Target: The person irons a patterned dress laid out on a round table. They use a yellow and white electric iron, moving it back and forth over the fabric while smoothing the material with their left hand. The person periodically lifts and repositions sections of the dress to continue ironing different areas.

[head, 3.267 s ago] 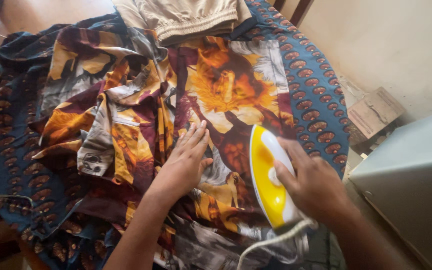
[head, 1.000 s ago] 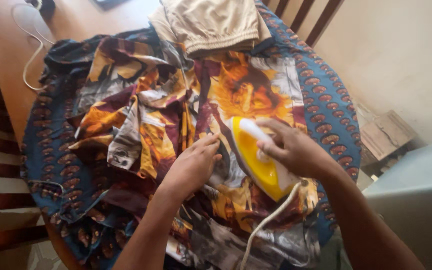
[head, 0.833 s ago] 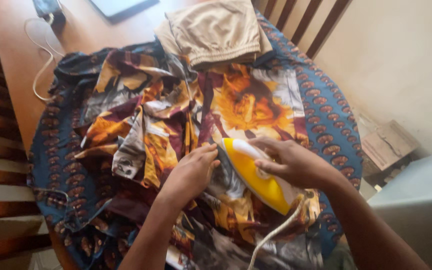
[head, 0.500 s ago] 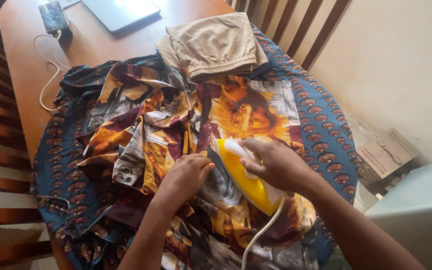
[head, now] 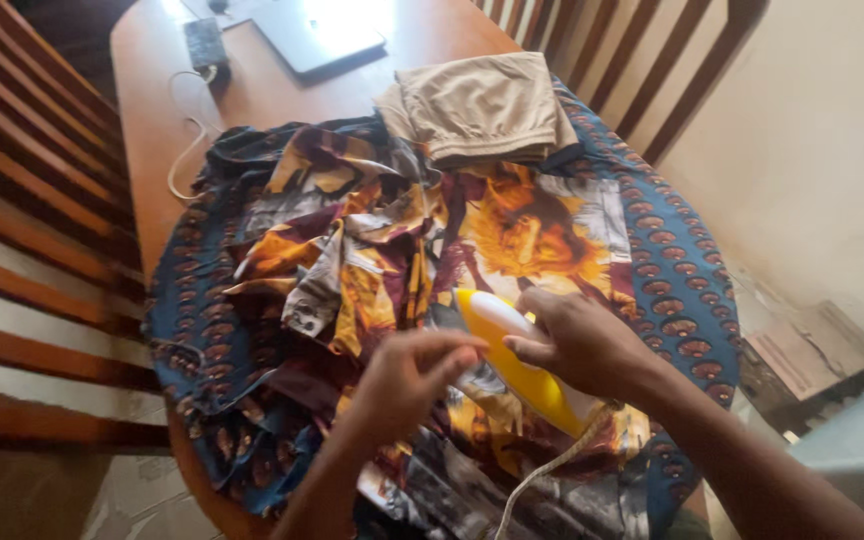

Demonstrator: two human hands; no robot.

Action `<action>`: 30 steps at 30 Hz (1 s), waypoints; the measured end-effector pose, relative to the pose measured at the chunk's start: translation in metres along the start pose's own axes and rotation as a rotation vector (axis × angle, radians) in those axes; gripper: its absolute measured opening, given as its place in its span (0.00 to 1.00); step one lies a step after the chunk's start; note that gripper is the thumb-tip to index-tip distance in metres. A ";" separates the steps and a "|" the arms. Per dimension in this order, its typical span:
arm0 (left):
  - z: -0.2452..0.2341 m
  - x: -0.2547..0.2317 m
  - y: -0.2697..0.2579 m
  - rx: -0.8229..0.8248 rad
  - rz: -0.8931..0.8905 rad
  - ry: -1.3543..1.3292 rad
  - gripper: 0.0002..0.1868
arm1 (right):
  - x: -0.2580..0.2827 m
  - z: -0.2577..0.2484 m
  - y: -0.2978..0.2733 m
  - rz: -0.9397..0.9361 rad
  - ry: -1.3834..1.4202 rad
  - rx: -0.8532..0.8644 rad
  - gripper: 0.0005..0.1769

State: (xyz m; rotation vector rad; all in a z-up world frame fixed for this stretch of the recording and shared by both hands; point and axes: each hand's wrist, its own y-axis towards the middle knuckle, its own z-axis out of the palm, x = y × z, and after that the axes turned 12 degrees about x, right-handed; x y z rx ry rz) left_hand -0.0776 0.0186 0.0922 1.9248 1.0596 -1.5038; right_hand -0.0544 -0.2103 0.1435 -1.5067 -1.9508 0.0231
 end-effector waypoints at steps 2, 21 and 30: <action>0.016 -0.004 -0.028 -0.005 0.030 -0.204 0.22 | 0.021 -0.003 -0.007 -0.022 0.022 -0.015 0.20; 0.023 0.038 -0.176 -0.765 0.311 -0.464 0.34 | 0.168 0.077 -0.004 -0.545 0.070 0.274 0.25; -0.057 0.012 -0.195 -0.914 0.227 -0.123 0.26 | 0.218 0.091 0.052 -0.805 0.303 0.117 0.24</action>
